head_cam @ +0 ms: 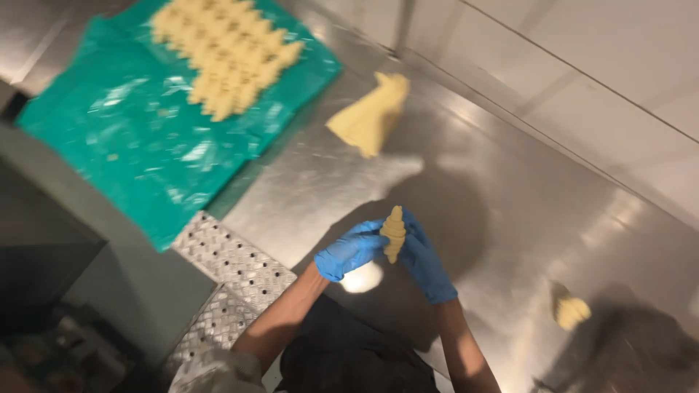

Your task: The recorder is rolling triangular pieces of pastry dough into croissant shapes and placing them onto a tray.

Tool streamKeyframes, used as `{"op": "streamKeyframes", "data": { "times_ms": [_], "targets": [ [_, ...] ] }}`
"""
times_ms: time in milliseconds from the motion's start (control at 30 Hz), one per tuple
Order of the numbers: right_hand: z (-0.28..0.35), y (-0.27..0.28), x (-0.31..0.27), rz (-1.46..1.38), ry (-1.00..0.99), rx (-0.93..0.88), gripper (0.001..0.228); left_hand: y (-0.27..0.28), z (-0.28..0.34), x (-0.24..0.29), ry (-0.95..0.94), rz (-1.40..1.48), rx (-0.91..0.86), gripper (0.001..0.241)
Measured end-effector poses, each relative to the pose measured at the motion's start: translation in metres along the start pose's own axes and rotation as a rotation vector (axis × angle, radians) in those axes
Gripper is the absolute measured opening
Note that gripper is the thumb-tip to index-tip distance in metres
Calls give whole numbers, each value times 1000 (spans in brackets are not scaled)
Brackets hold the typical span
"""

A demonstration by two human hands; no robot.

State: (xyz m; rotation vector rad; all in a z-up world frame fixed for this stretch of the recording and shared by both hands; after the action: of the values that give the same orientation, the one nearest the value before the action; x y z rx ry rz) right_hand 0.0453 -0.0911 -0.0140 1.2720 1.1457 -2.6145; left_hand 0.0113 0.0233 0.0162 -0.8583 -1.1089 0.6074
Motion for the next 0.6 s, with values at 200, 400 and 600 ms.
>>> {"op": "streamKeyframes", "data": {
  "times_ms": [200,400,600],
  "targets": [
    [-65,32,114,-109,-120,161,57,208,58,275,-293,-954,461,48],
    [-76,-10,98,-150,-132,380,65,306,40,538,-577,-1110,622,63],
    [-84,-59,45,-73,-63,415,74,334,9,554,-513,-1379,628,57]
  ]
}}
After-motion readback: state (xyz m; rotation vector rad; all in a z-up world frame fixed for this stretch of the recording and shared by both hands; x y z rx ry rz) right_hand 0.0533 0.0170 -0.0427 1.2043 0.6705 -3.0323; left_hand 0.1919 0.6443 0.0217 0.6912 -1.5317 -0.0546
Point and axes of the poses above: each hand's wrist, its own z-axis away from the middle knuckle, its own y-axis out of the back of the hand, x = y × z, the point moved 10 cm from there along -z, towards the middle knuckle, and after that the axes turned 10 degrees about -y, right-handed, at the moved point
